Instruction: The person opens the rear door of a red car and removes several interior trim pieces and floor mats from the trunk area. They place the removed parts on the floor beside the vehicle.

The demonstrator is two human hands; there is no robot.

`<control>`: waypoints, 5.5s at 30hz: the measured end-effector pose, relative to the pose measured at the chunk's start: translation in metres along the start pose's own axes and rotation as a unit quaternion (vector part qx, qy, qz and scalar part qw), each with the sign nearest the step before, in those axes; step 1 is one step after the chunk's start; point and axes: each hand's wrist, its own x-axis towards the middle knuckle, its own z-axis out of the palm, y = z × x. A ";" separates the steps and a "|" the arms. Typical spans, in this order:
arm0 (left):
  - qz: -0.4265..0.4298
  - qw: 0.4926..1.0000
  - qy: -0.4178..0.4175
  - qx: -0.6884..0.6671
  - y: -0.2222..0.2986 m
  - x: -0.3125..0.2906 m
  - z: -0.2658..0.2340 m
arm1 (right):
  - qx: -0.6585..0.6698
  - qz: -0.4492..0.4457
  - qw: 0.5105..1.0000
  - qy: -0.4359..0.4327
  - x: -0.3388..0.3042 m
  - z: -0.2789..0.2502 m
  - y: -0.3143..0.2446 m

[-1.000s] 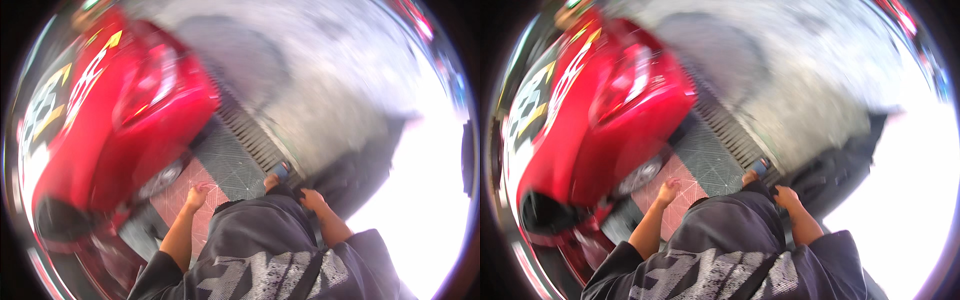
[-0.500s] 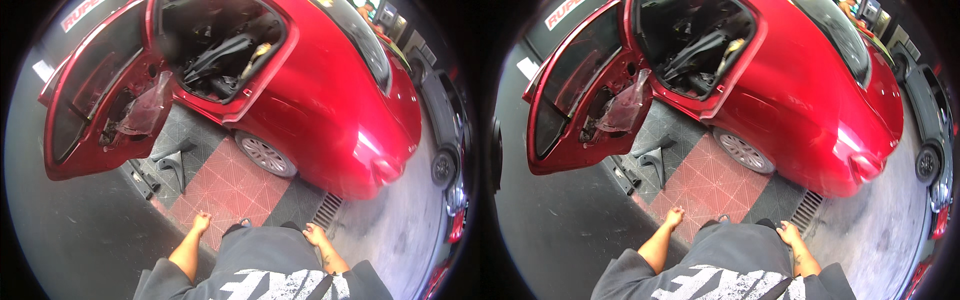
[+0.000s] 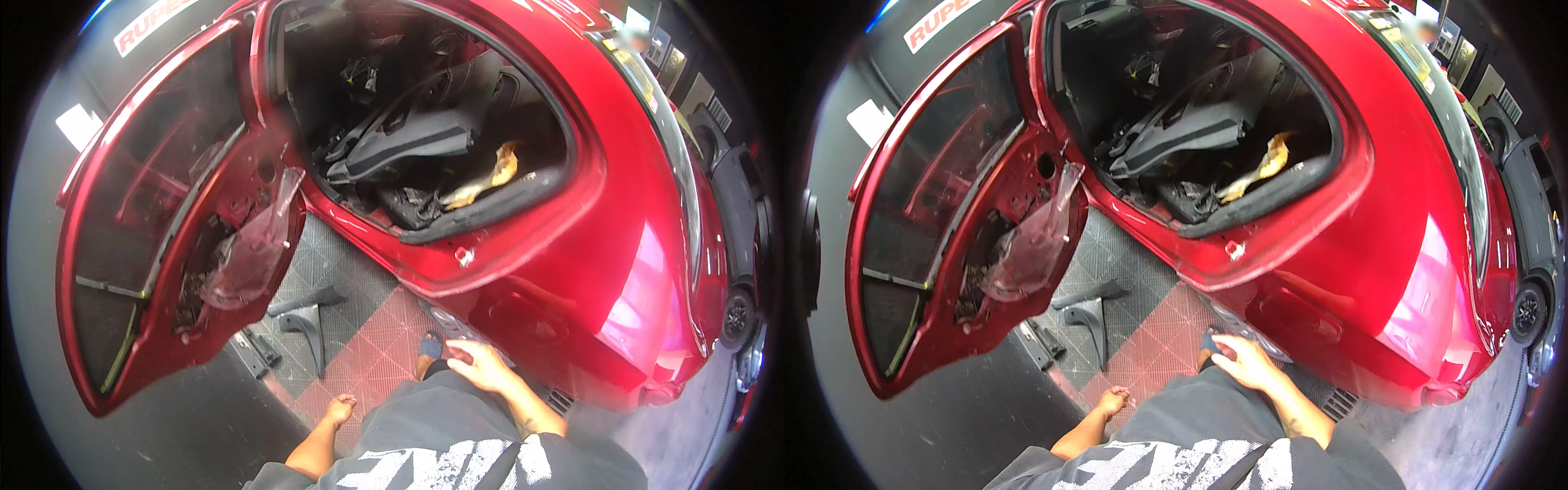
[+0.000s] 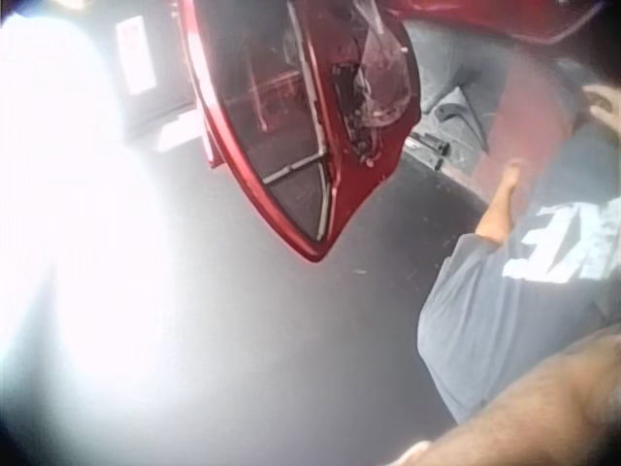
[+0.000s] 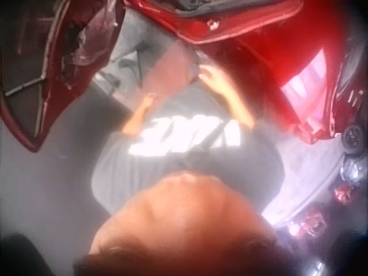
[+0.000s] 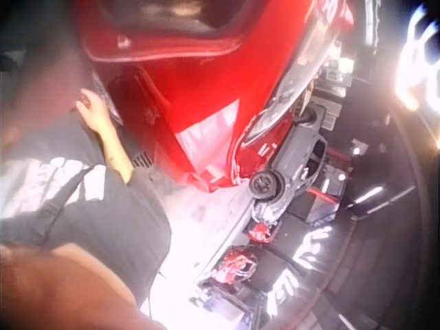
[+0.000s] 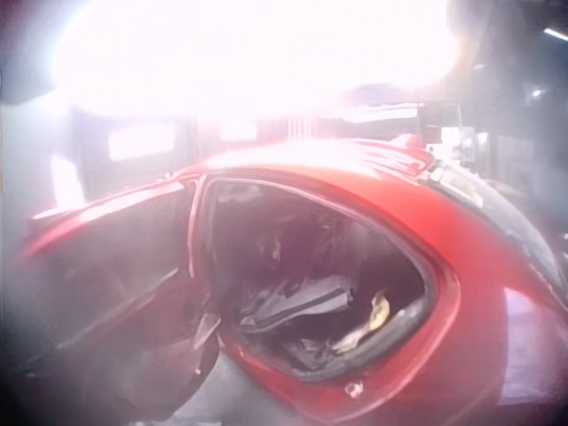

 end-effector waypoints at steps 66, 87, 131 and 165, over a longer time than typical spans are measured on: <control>0.214 0.957 -0.194 0.005 0.721 0.195 -0.138 | 0.032 0.059 0.953 0.296 0.218 -0.034 -0.190; -0.082 0.973 -0.206 -0.067 0.196 0.079 -0.094 | -0.168 0.126 0.932 0.296 0.031 0.207 -0.232; 0.151 0.723 -0.427 0.523 0.478 0.102 -0.025 | -0.014 0.448 0.789 0.420 -0.018 0.490 -0.143; 0.093 0.581 -0.524 0.616 0.505 -0.069 0.201 | 0.098 0.527 0.634 0.557 -0.010 0.437 -0.180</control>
